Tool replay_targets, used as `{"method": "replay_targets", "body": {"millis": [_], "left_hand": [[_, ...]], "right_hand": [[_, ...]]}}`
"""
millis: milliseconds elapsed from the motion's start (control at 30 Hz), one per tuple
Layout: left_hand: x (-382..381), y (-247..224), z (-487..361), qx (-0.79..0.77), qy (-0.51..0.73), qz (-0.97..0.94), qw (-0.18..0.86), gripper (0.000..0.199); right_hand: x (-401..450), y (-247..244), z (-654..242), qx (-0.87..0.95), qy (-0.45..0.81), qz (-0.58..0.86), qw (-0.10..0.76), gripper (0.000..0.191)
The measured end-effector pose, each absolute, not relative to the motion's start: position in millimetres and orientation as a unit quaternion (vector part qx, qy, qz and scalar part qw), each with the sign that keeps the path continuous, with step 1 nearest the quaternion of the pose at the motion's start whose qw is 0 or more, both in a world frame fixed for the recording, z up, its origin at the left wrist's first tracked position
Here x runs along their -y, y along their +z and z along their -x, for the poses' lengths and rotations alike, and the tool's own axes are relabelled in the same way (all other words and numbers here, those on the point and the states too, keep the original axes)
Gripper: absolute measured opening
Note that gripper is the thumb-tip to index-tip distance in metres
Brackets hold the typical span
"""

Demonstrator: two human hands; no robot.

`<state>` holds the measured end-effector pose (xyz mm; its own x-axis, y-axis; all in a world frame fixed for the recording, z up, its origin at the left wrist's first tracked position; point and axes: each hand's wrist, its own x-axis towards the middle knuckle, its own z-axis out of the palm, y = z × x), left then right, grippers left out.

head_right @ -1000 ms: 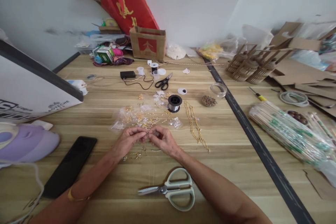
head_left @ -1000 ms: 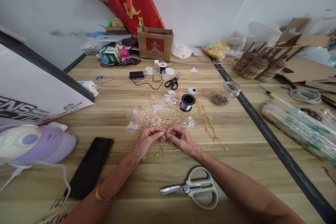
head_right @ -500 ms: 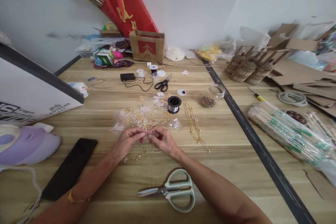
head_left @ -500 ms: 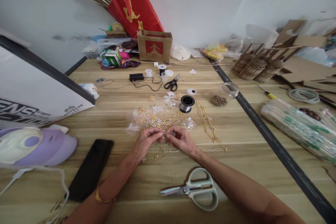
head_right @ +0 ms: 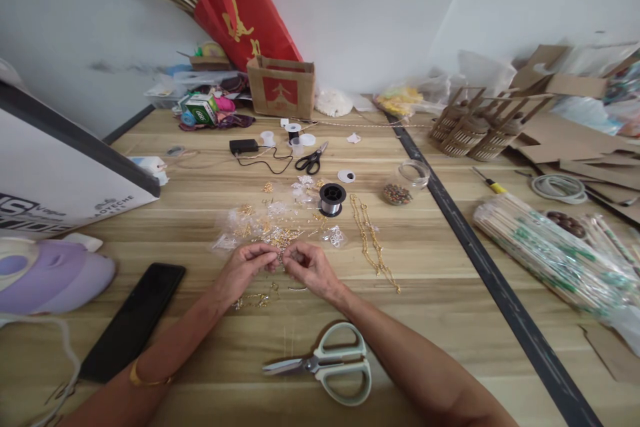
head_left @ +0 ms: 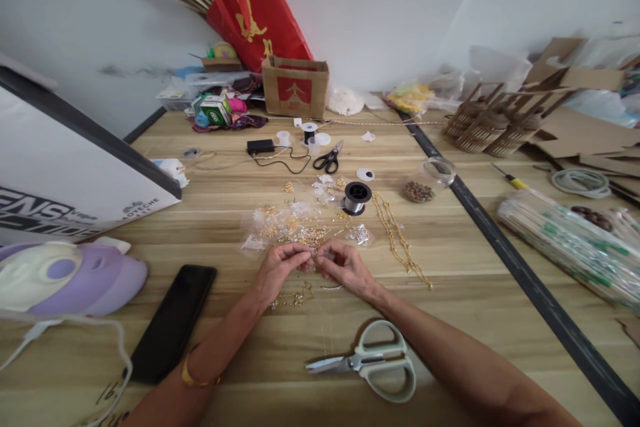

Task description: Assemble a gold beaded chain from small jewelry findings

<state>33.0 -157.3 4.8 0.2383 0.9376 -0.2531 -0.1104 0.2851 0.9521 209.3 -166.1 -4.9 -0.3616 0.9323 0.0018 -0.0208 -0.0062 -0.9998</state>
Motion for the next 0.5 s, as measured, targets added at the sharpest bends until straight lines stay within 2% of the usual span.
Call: {"method": "replay_targets", "body": {"millis": [500], "left_hand": [[157.2, 6.7, -33.9, -0.470, 0.400, -0.448, 0.647, 0.023]], "right_hand": [[166.6, -0.6, -208.7, 0.583, 0.594, 0.385, 0.398, 0.029]]}}
